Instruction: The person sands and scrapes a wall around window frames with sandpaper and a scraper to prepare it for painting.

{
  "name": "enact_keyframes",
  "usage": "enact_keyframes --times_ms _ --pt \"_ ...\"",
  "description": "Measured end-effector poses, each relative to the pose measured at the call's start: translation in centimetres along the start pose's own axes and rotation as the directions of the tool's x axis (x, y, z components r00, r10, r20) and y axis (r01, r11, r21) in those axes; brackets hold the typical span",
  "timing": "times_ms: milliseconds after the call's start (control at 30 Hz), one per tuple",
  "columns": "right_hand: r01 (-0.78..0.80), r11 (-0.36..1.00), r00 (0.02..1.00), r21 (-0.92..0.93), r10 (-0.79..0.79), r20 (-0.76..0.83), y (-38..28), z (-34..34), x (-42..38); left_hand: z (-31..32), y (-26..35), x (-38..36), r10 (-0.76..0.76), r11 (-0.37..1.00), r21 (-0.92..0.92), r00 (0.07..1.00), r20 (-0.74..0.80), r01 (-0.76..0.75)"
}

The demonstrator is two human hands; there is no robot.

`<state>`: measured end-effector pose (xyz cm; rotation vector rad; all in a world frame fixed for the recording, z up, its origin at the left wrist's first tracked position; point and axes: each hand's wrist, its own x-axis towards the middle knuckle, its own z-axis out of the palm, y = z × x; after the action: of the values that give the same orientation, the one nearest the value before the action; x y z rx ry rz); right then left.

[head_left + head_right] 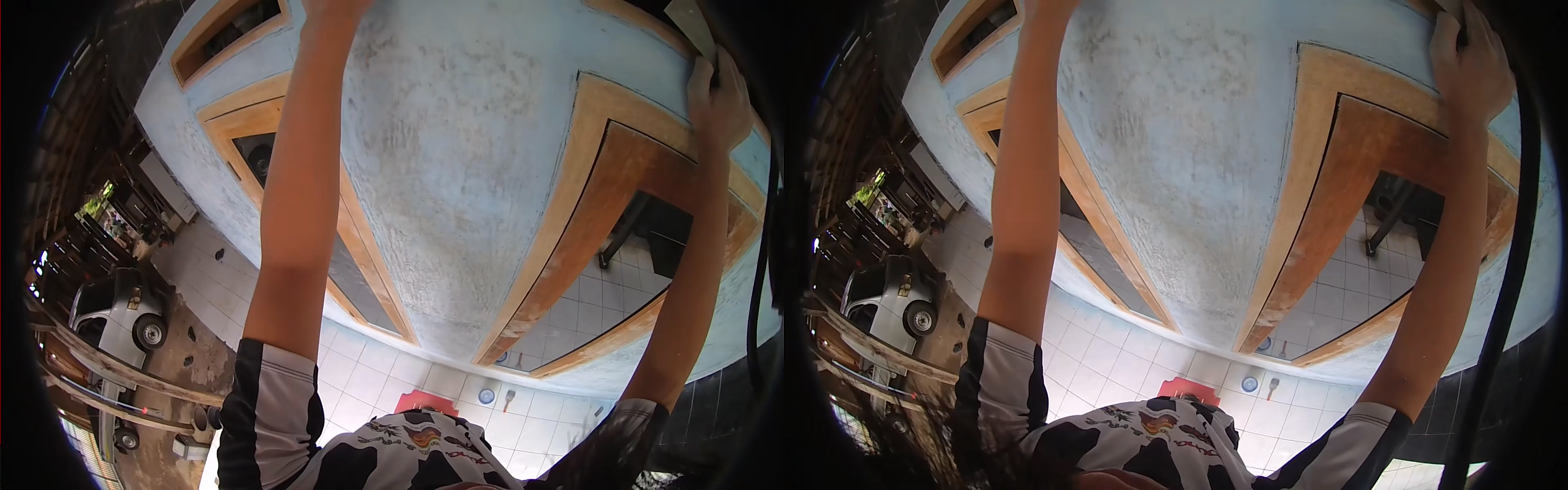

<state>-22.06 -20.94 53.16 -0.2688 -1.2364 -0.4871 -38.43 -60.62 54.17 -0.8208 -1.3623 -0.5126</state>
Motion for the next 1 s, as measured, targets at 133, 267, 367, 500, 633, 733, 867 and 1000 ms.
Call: enact_keyframes --times_ms 133,267,367,500,633,733,867,1000 --pt "-0.001 1.0 1.0 -0.021 0.002 0.029 -0.3 -0.3 0.3 0.4 0.2 0.4 0.021 0.998 -0.053 0.999 -0.033 -0.023" --pt "0.056 0.998 0.997 -0.031 -0.057 -0.045 1.0 0.6 -0.1 -0.2 1.0 -0.8 0.119 0.978 0.166 0.992 0.042 -0.124" --pt "0.059 0.998 0.998 -0.026 -0.059 -0.001 0.5 0.1 -0.2 -1.9 -1.4 5.1 -0.255 0.947 -0.172 0.96 0.113 0.272" --pt "0.067 0.998 0.997 0.022 -0.066 -0.031 0.8 0.2 0.0 0.8 -1.7 2.8 -0.044 0.995 0.088 0.998 -0.047 0.048" --pt "0.033 0.999 0.999 0.005 -0.033 -0.004 -0.3 -0.5 0.1 -0.4 0.7 -1.7 0.037 0.991 0.121 0.994 0.105 -0.05" --pt "0.014 1.0 1.0 -0.024 -0.014 -0.016 -0.2 -0.4 0.1 -0.7 -5.8 1.7 -0.156 0.986 0.055 0.986 -0.06 0.16" --pt "0.001 1.0 1.0 0.012 -0.001 -0.002 -0.7 -0.9 0.1 -2.7 -5.4 2.6 -0.351 0.929 -0.093 0.933 0.082 0.357" --pt "-0.011 0.999 0.999 0.05 0.009 0.051 -0.8 -1.3 0.2 -0.3 -0.3 -2.9 -0.149 0.987 0.049 0.988 -0.044 0.151"
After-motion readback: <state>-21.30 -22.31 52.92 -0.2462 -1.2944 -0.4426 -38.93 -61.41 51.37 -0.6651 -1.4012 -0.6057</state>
